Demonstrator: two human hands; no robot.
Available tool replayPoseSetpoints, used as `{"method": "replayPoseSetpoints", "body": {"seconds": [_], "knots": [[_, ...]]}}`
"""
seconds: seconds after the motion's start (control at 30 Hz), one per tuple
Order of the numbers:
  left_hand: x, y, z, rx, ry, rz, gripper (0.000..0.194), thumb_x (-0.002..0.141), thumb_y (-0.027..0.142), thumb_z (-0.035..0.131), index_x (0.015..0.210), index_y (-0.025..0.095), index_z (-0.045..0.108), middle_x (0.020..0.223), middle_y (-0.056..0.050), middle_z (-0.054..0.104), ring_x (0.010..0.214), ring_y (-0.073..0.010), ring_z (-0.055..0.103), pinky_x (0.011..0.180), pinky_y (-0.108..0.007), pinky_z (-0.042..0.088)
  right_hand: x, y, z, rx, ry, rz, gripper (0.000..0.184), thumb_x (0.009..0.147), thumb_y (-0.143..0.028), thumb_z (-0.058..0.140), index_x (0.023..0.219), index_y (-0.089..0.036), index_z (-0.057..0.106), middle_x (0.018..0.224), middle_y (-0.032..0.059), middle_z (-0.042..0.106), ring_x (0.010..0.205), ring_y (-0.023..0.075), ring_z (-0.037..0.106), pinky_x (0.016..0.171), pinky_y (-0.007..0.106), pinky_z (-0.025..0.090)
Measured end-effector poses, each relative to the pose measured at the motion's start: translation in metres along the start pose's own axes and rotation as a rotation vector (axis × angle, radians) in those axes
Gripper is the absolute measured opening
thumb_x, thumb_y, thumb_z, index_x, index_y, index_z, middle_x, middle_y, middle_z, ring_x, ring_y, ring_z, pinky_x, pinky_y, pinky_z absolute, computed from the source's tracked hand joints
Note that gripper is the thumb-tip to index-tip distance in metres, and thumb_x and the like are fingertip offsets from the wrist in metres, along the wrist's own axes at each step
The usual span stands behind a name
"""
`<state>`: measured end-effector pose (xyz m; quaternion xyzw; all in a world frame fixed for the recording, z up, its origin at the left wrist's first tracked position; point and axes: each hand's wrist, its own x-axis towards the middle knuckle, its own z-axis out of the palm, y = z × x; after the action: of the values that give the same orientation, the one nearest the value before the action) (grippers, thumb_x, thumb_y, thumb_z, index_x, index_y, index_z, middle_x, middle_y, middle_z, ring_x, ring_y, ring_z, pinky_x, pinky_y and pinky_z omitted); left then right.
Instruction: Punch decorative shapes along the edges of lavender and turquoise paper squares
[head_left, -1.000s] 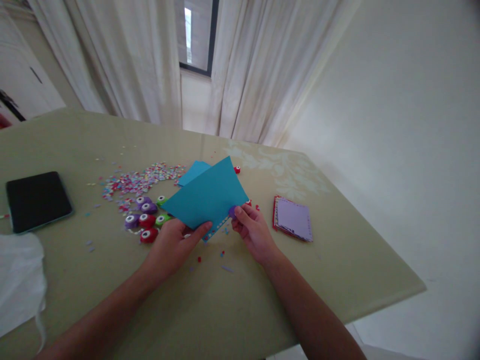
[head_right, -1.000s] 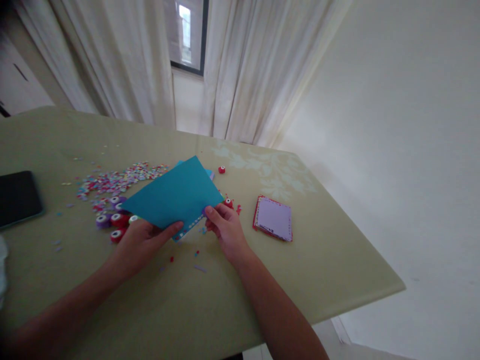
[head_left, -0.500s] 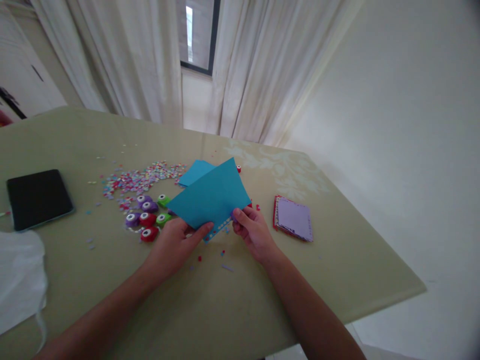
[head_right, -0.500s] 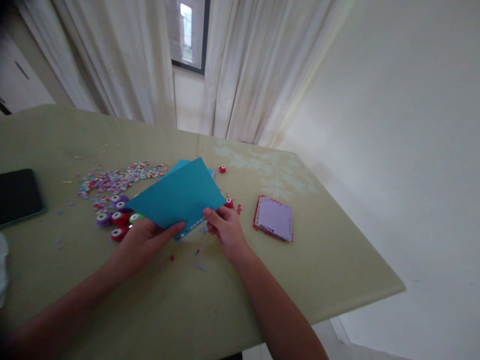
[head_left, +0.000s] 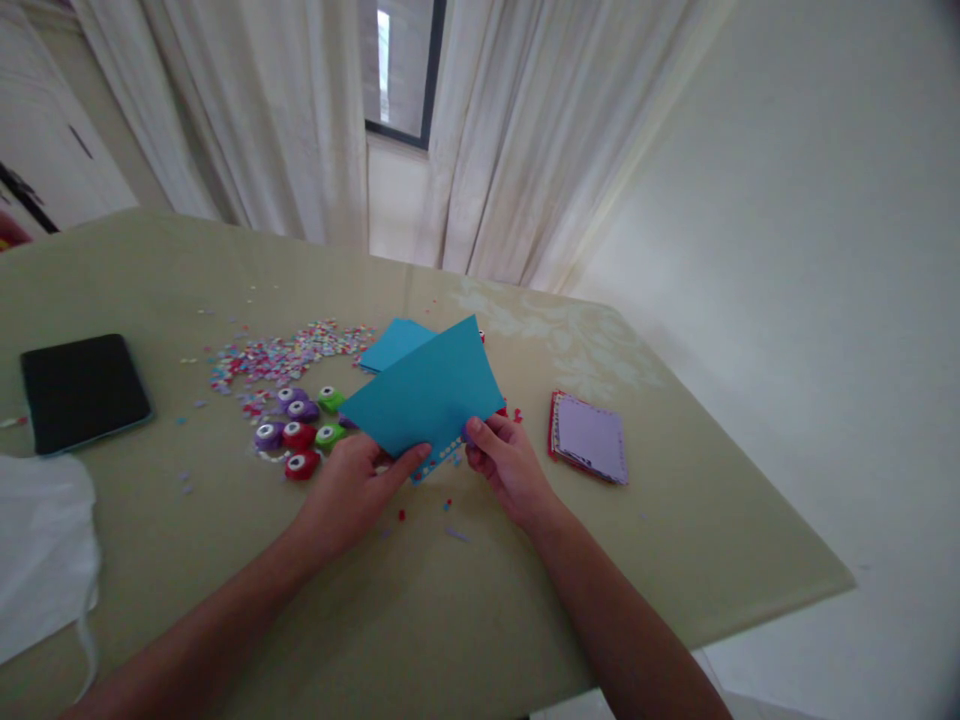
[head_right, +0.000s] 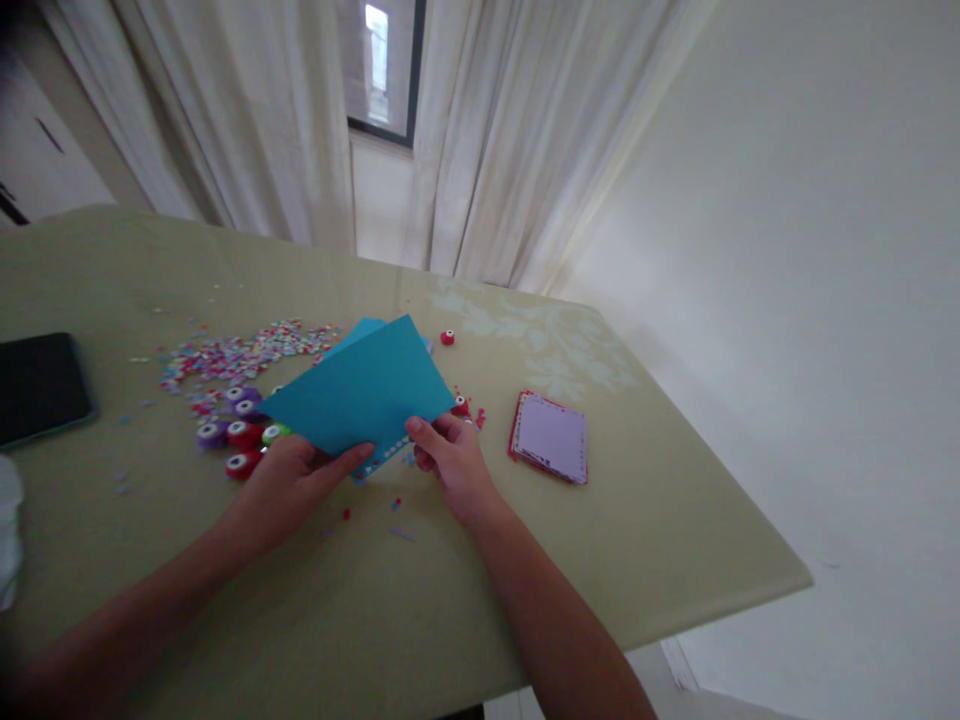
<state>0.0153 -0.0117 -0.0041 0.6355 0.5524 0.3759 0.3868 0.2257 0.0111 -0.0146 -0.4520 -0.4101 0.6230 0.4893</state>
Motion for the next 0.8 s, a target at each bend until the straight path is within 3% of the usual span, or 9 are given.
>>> {"method": "replayPoseSetpoints", "body": {"seconds": [0.33,0.57,0.7,0.8], "knots": [[0.0,0.004,0.0,-0.009,0.007,0.016,0.042,0.087,0.055,0.065,0.059,0.024,0.06,0.065,-0.002,0.068,0.06,-0.0195,0.057,0.06,-0.031,0.044,0.0,0.0,0.0,-0.006,0.002,-0.008,0.06,0.065,-0.069,0.097,0.071,-0.021,0.063,0.06,-0.0048,0.052,0.055,0.0101,0.042,0.053,0.027,0.027],[0.001,-0.008,0.003,-0.026,-0.01,0.03,0.037,0.093,0.057,0.066,0.089,0.022,0.079,0.097,-0.006,0.085,0.084,-0.0274,0.075,0.08,-0.037,0.056,-0.001,0.002,0.0,-0.036,0.003,-0.062,0.06,0.066,-0.066,0.097,0.066,-0.021,0.058,0.058,-0.0072,0.043,0.054,0.0089,0.032,0.052,0.028,0.02],[0.001,-0.006,0.001,-0.021,-0.015,0.003,0.039,0.092,0.055,0.065,0.075,0.022,0.075,0.083,-0.006,0.083,0.077,-0.0268,0.074,0.074,-0.036,0.054,-0.001,0.0,0.0,-0.009,-0.008,-0.043,0.059,0.066,-0.067,0.097,0.071,-0.022,0.061,0.062,-0.0054,0.05,0.055,0.0096,0.04,0.053,0.027,0.027],[0.001,-0.002,-0.002,0.024,0.048,-0.05,0.044,0.09,0.059,0.065,0.066,0.023,0.07,0.073,-0.006,0.079,0.069,-0.027,0.071,0.068,-0.036,0.052,-0.001,-0.005,-0.002,0.006,0.053,-0.121,0.056,0.071,-0.068,0.094,0.082,-0.023,0.063,0.069,-0.0043,0.058,0.054,0.0096,0.042,0.051,0.026,0.028]]}}
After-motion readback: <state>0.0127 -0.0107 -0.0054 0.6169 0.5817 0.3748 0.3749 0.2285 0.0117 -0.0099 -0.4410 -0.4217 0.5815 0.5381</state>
